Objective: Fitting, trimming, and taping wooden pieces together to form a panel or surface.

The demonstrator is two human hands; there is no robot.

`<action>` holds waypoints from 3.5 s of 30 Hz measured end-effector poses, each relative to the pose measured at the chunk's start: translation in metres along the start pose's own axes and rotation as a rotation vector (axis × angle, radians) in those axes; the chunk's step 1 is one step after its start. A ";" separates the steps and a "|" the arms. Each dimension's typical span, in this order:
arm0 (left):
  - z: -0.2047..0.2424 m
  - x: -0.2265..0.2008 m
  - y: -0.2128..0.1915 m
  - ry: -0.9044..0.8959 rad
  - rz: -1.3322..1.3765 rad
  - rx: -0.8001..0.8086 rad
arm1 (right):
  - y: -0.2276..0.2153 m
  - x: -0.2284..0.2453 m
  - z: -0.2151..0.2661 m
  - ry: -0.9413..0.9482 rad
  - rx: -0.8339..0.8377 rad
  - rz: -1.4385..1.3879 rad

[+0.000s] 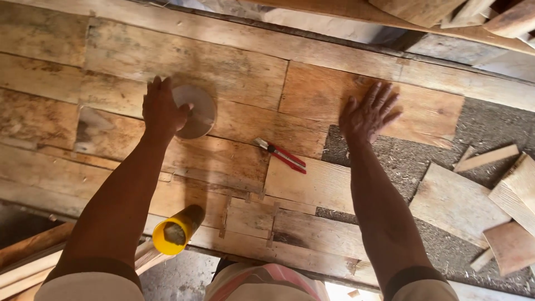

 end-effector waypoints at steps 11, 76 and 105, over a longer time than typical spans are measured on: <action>0.145 0.019 -0.060 -0.114 0.100 0.255 | -0.003 0.003 0.006 0.005 0.008 -0.045; 0.025 -0.363 0.040 0.611 0.694 -0.382 | 0.004 -0.006 -0.005 -0.034 0.034 -0.034; 0.361 -0.140 0.089 0.063 0.749 -0.154 | -0.002 -0.017 -0.001 -0.156 -0.404 -0.360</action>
Point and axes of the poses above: each hand's wrist, its own z-axis away from the middle knuckle, its own y-axis out of the palm, x = y × z, the point moved 7 cm from there along -z, towards the middle knuckle, and after that the axes turned 5 degrees about y, right-handed, at the moved point
